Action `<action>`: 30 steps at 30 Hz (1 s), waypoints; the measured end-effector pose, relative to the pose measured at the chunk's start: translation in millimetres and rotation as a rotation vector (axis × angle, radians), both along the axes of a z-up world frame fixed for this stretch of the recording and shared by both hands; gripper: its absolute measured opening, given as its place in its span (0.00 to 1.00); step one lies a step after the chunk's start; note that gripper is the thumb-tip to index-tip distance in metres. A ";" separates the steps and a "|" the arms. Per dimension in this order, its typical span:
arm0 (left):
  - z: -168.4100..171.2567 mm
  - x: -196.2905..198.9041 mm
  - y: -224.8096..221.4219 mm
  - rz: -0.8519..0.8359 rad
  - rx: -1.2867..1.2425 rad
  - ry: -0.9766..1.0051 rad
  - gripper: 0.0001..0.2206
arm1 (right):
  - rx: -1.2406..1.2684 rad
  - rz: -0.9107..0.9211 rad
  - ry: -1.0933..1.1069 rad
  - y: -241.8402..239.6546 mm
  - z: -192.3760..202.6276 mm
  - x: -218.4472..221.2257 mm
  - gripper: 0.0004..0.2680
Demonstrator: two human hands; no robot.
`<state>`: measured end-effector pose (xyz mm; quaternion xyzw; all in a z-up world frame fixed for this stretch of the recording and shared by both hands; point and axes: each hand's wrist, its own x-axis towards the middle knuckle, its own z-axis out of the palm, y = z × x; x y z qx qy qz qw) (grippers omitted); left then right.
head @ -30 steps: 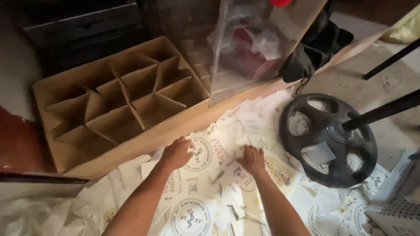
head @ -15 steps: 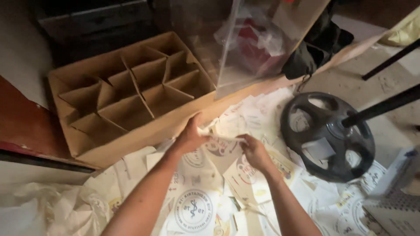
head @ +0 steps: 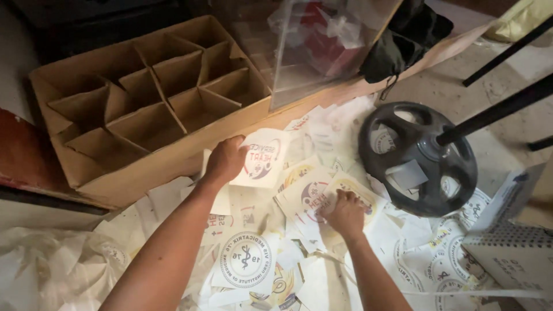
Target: Sorting and collecting printed stickers and decals from the floor and placing them into a plastic bag.
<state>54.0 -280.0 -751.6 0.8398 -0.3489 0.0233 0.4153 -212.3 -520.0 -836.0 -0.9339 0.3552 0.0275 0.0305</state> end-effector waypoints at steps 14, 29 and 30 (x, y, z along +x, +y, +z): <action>14.0 -6.8 1.7 0.026 0.173 0.110 0.13 | 0.005 -0.353 -0.310 -36.2 -23.0 -44.2 0.39; 13.0 -14.7 -9.5 0.032 0.233 0.195 0.12 | 0.655 -0.561 -0.640 -66.9 -95.0 -36.3 0.33; 13.5 -15.3 -10.1 0.032 0.245 0.201 0.13 | 0.665 -0.522 -0.583 -69.2 -104.1 -37.0 0.31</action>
